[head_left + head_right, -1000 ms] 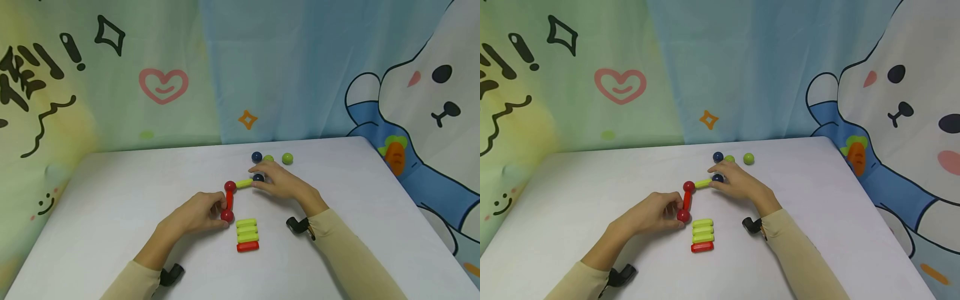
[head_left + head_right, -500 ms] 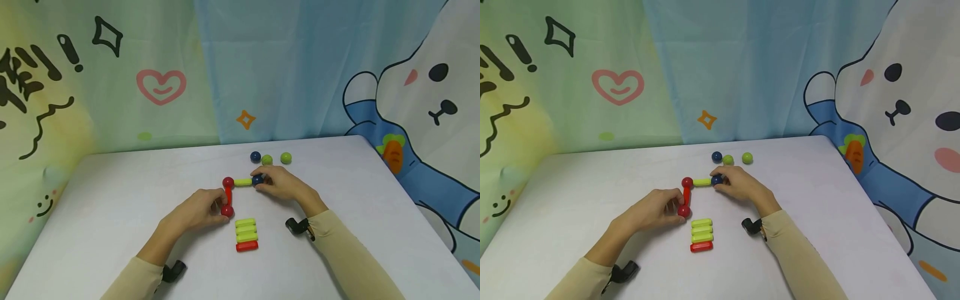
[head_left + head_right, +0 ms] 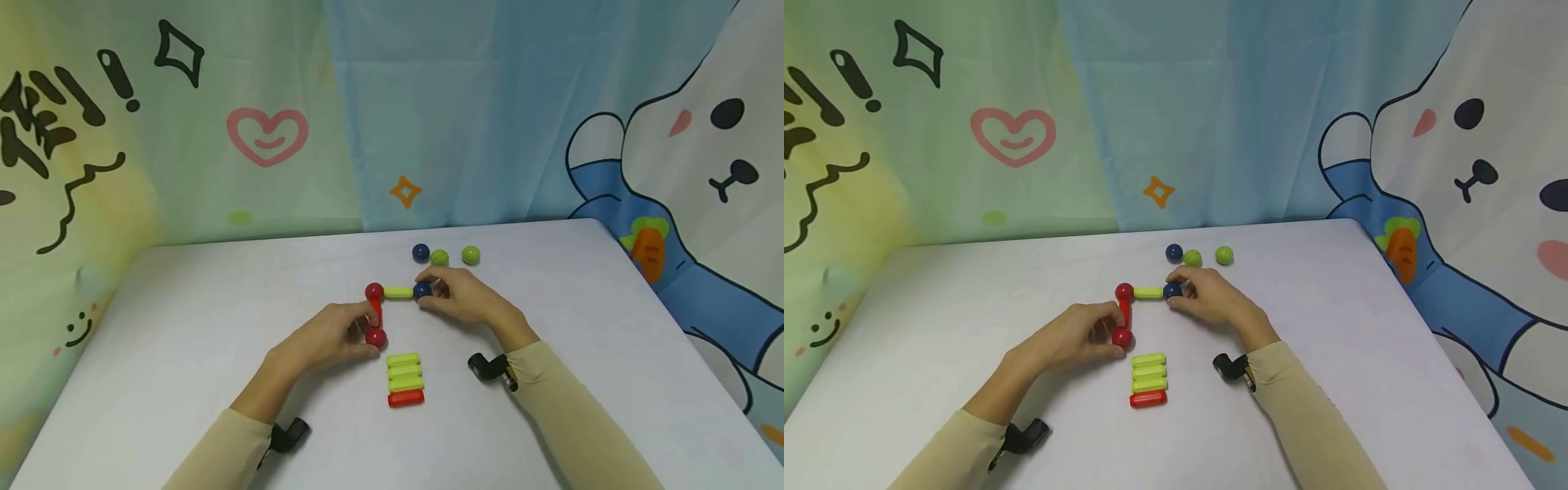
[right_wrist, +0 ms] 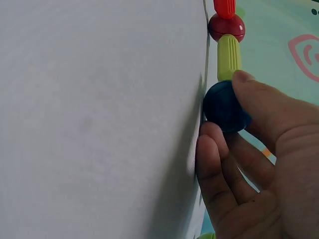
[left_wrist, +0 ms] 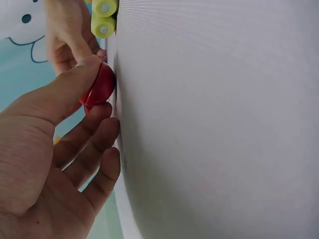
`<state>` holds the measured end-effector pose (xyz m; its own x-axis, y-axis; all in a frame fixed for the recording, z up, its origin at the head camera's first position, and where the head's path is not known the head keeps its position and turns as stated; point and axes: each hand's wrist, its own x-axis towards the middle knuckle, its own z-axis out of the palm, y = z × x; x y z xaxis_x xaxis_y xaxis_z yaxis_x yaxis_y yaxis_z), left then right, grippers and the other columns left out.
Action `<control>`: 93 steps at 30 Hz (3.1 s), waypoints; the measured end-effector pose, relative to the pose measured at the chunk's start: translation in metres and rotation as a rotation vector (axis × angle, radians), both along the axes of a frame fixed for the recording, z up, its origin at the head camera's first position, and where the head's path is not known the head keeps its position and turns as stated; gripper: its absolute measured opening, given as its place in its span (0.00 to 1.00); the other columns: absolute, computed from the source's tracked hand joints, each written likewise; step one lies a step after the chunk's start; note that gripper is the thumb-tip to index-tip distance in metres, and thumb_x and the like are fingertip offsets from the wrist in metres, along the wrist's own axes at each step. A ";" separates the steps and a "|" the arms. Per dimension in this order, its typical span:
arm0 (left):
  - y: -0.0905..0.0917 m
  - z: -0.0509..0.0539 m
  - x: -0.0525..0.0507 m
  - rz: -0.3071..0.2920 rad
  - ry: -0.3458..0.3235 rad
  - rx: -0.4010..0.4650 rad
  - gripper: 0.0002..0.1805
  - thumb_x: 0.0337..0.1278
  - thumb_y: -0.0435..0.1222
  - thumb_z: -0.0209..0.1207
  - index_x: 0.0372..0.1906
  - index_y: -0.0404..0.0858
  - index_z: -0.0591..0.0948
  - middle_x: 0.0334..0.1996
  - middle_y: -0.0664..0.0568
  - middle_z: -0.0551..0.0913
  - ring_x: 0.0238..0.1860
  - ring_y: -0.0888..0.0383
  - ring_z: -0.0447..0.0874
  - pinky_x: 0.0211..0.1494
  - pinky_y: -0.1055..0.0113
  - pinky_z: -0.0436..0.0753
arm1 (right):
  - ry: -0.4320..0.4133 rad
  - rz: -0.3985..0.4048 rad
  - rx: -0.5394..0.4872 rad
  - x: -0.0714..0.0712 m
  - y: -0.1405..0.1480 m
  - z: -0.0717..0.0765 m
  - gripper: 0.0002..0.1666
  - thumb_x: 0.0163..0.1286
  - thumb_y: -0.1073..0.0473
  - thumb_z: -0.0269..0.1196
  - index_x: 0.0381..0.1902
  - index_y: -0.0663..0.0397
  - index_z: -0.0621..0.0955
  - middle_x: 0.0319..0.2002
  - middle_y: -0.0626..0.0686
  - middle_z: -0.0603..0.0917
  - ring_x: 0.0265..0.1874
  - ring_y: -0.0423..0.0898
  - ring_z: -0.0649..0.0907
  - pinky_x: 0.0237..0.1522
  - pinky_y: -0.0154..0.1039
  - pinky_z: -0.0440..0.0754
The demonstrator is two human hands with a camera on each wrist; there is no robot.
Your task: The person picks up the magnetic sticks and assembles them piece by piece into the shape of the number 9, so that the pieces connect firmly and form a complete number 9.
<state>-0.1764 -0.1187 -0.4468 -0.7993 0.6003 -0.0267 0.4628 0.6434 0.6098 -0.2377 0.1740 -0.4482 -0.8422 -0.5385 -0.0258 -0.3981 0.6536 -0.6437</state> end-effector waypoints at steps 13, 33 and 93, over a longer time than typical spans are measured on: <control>-0.003 -0.011 -0.007 0.021 -0.081 0.092 0.22 0.53 0.44 0.76 0.47 0.52 0.76 0.39 0.62 0.81 0.37 0.60 0.79 0.42 0.67 0.80 | 0.035 0.106 -0.158 0.021 0.000 0.011 0.16 0.70 0.57 0.70 0.53 0.52 0.83 0.38 0.45 0.83 0.35 0.43 0.80 0.40 0.37 0.82; -0.005 -0.014 -0.002 0.014 -0.057 0.110 0.21 0.54 0.45 0.75 0.47 0.52 0.75 0.38 0.63 0.81 0.32 0.61 0.77 0.36 0.68 0.77 | -0.126 0.357 -0.109 0.052 -0.021 0.002 0.09 0.68 0.54 0.71 0.45 0.46 0.86 0.39 0.39 0.85 0.35 0.37 0.82 0.43 0.35 0.83; -0.003 -0.018 -0.006 0.046 -0.074 0.097 0.19 0.55 0.45 0.74 0.47 0.53 0.76 0.38 0.62 0.81 0.32 0.61 0.77 0.37 0.68 0.78 | 0.061 0.285 0.026 0.048 -0.022 0.007 0.10 0.72 0.58 0.68 0.50 0.49 0.88 0.43 0.41 0.85 0.39 0.37 0.80 0.46 0.37 0.83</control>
